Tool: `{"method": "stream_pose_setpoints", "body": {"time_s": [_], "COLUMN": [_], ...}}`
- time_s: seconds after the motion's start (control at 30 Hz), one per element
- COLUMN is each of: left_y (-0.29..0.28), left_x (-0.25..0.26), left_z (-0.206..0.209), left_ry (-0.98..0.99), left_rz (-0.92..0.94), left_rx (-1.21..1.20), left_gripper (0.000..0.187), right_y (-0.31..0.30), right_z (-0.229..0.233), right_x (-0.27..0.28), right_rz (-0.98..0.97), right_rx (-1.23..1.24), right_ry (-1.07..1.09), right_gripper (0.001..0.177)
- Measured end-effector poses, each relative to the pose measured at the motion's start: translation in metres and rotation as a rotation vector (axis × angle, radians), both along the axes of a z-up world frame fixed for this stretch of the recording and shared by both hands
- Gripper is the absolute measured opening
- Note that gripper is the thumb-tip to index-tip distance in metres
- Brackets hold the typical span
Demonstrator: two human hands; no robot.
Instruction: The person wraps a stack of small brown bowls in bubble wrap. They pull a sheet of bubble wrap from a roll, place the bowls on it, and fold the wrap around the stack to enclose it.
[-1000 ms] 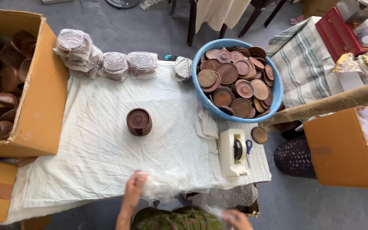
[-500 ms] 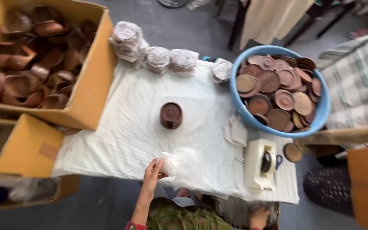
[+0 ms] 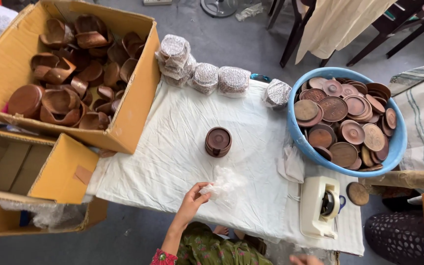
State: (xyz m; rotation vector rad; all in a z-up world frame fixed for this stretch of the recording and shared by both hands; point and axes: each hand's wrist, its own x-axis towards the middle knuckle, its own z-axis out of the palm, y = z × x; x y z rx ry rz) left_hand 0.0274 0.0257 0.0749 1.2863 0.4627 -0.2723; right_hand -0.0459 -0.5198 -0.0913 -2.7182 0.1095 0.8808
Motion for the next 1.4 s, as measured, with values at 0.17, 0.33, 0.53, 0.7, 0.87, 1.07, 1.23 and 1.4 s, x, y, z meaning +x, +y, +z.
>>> {"method": "stream_pose_setpoints", "body": {"time_s": [0.17,0.33,0.53,0.7,0.87,1.07,1.23,1.4], "left_y": [0.013,0.041,0.075,0.098,0.135,0.105,0.060,0.060], "left_x": [0.027,0.046,0.052,0.068,0.089,0.097,0.084,0.081], "left_z": [0.006,0.076,0.066,0.053,0.011,0.004,0.043,-0.034], "left_ry": [-0.148,-0.206,-0.179,-0.135,-0.326,-0.400,-0.317,-0.244], "left_rz": [-0.256,-0.359,-0.310,-0.283,0.200,-0.076,-0.473,-0.501], "left_rx": [0.060,0.206,0.326,0.395,0.527,0.112,-0.027,-0.104], "left_gripper": [0.032,0.032,0.035,0.031,0.023,0.043,0.051,0.028], "right_y": [0.246,0.355,0.375,0.372,0.336,0.337,0.366,0.357], "right_z": [0.300,0.335,0.286,0.225,0.204,0.194,0.215,0.214], "right_x": [0.113,0.141,0.148,0.151,0.151,0.144,0.153,0.167], "right_rz": [-0.064,0.278,0.121,-0.041,-0.634,-0.539,-0.574,-0.543], "right_rx": [0.472,0.578,0.741,0.996,1.151,1.195,1.215,1.065], "right_ry": [-0.514,-0.797,-0.402,-0.332,-0.564,-0.455,-0.395,-0.424], "right_gripper": [0.055,0.059,0.029,0.016,0.014,0.018,0.017,0.016]}}
